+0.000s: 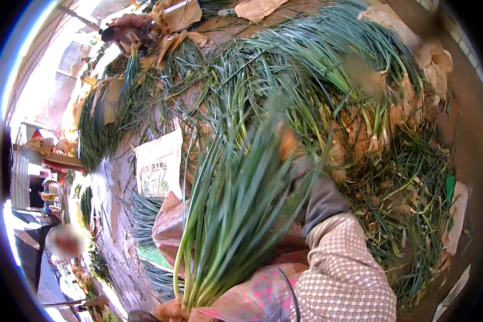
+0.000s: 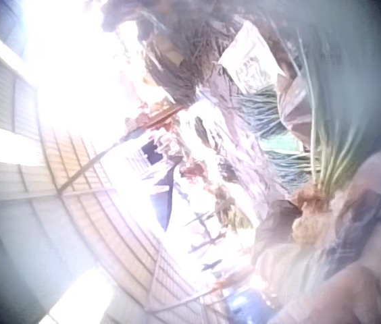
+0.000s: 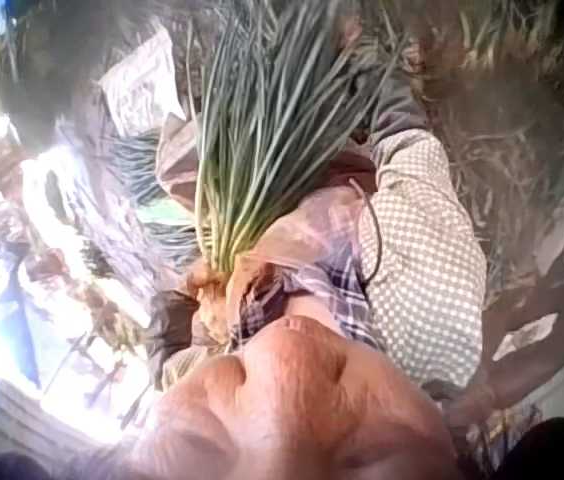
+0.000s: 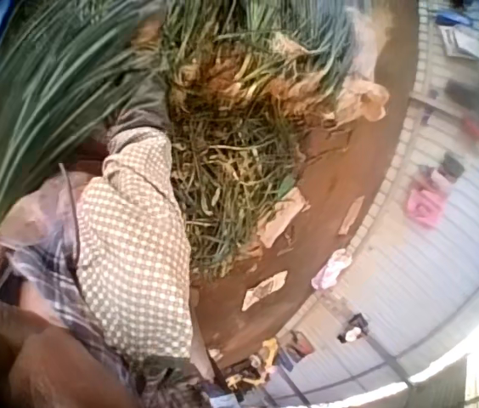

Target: The person picks up bundles of leeks from a pile on the floor, peels away outer layers by hand, and places the cleaned leeks onto a white sack.

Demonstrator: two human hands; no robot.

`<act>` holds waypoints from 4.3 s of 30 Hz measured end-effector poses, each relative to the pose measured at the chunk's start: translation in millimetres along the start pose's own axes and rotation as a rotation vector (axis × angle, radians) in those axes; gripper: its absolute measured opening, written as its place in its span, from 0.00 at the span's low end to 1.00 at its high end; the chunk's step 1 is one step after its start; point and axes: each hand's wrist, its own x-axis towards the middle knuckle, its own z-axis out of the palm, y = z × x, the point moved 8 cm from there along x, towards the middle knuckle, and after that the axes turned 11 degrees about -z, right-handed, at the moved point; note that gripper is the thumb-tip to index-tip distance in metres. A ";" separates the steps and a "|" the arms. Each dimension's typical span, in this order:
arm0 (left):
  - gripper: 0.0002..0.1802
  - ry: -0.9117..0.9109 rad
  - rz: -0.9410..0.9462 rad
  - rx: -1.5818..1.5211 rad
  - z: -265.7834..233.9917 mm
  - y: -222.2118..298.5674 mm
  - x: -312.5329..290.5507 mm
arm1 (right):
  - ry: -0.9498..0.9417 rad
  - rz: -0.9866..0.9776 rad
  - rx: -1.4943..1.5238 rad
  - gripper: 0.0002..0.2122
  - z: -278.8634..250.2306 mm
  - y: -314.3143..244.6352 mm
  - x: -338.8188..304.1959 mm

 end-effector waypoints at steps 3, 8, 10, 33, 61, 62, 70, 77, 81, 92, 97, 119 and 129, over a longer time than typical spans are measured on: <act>0.24 0.135 0.109 0.073 -8.2 3.7 -34.5 | 0.148 -0.355 -0.115 0.12 -39.4 -143.0 46.8; 0.22 0.269 0.246 0.119 -17.2 -3.6 -84.4 | 0.327 -0.623 -0.599 0.11 -67.6 -327.3 23.0; 0.21 0.278 0.281 0.120 -21.4 -7.7 -97.6 | 0.105 -0.475 -1.190 0.15 -74.5 -351.2 0.9; 0.13 0.289 0.350 0.529 -19.3 42.7 5.8 | -0.615 0.166 -1.267 0.14 -80.2 -73.0 -197.9; 0.11 1.339 -1.257 1.849 -126.6 52.8 -301.3 | -0.089 -0.119 -1.629 0.10 -33.7 -322.5 -88.1; 0.12 1.297 -1.328 1.875 -123.0 55.1 -317.1 | -0.345 0.084 -2.078 0.11 -54.9 -276.1 -86.9; 0.09 0.895 -1.070 2.651 40.0 172.3 -107.0 | -1.794 0.692 -0.607 0.20 260.2 89.3 -386.1; 0.11 1.713 -0.800 2.285 136.5 256.3 -98.0 | -1.222 0.403 -0.214 0.23 360.9 211.5 -257.1; 0.04 1.386 -0.096 2.449 71.7 318.4 -162.4 | -1.357 0.124 -0.181 0.22 466.4 237.6 -235.2; 0.23 1.124 0.490 1.125 -459.1 206.7 -158.5 | -1.535 0.319 -1.174 0.34 232.7 541.4 -149.5; 0.19 0.298 0.979 -0.212 -476.7 159.2 -149.5 | -1.378 0.650 -1.241 0.34 189.4 552.8 -189.5; 0.26 0.907 0.782 -0.535 -427.8 66.8 -90.4 | -1.736 -0.544 -2.232 0.43 130.3 589.1 -140.5; 0.16 1.294 0.692 0.200 -270.6 -92.2 -284.0 | -1.742 0.526 -1.176 0.22 155.0 570.6 -165.9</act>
